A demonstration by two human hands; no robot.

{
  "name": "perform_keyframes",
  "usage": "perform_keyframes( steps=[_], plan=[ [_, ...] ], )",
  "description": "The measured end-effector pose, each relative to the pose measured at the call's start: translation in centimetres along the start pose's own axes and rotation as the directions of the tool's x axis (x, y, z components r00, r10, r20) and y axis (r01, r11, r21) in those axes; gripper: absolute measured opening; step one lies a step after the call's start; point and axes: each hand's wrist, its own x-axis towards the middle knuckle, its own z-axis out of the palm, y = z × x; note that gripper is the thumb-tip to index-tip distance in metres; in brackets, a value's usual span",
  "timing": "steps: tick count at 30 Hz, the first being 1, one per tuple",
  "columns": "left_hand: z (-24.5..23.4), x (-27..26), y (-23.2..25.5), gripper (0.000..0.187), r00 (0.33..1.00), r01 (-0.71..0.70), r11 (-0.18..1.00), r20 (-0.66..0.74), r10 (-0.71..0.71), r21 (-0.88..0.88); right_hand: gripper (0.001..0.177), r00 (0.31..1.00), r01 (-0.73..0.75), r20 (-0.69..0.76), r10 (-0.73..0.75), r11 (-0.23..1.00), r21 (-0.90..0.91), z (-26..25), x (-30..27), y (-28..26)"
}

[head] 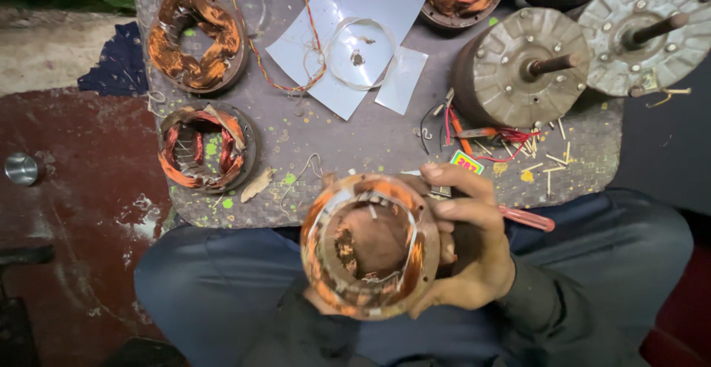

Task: The person sits cross-legged and works on motor stators, adjusting copper windings and inserting white insulating tape into the slots. They use a matchstick to light a small flame and apply it to the windings, then continue arranging the coils and tape by hand.

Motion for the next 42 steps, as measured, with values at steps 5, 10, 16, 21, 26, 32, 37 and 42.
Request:
perform_keyframes(
  steps=[5, 10, 16, 21, 26, 32, 37, 42],
  plan=[
    [1.6, 2.1, 2.7, 0.077, 0.925, -0.15, 0.963, 0.313, 0.217, -0.226, 0.074, 0.997, 0.029, 0.078, -0.02, 0.993, -0.114, -0.6, 0.1, 0.2],
    [1.7, 3.7, 6.4, 0.079, 0.895, -0.295, 0.949, 0.318, 0.314, -0.108, 0.061, 0.979, 0.142, 0.16, -0.129, 0.987, -0.076, -1.9, 0.5, 1.8],
    [0.4, 1.5, 4.4, 0.081, 0.917, -0.277, 0.956, 0.273, 0.292, -0.094, 0.052, 0.928, 0.343, 0.235, -0.291, 0.913, -0.223, -2.4, 0.5, 2.5],
    [0.0, -0.3, 2.7, 0.082, 0.935, -0.232, 0.968, 0.251, 0.249, -0.094, 0.053, 0.932, 0.328, 0.246, -0.268, 0.911, -0.251, -2.9, 0.4, 3.2],
    [-0.2, -0.2, 2.9, 0.084, 0.932, -0.229, 0.971, 0.27, 0.24, -0.075, 0.054, 0.933, 0.334, 0.241, -0.268, 0.893, -0.302, -3.0, 0.5, 3.4],
    [-0.2, 1.0, 3.8, 0.086, 0.911, -0.255, 0.965, 0.32, 0.262, -0.065, 0.053, 0.934, 0.336, 0.234, -0.27, 0.886, -0.318, -2.9, 0.3, 3.2],
    [-0.4, 2.2, 4.8, 0.087, 0.897, -0.27, 0.962, 0.349, 0.27, -0.05, 0.053, 0.931, 0.34, 0.246, -0.27, 0.888, -0.311, -3.1, 0.3, 3.1],
    [-0.7, 1.6, 4.2, 0.089, 0.898, -0.247, 0.969, 0.368, 0.239, -0.028, 0.055, 0.933, 0.34, 0.233, -0.274, 0.883, -0.323, -3.1, 0.2, 3.4]
  ],
)
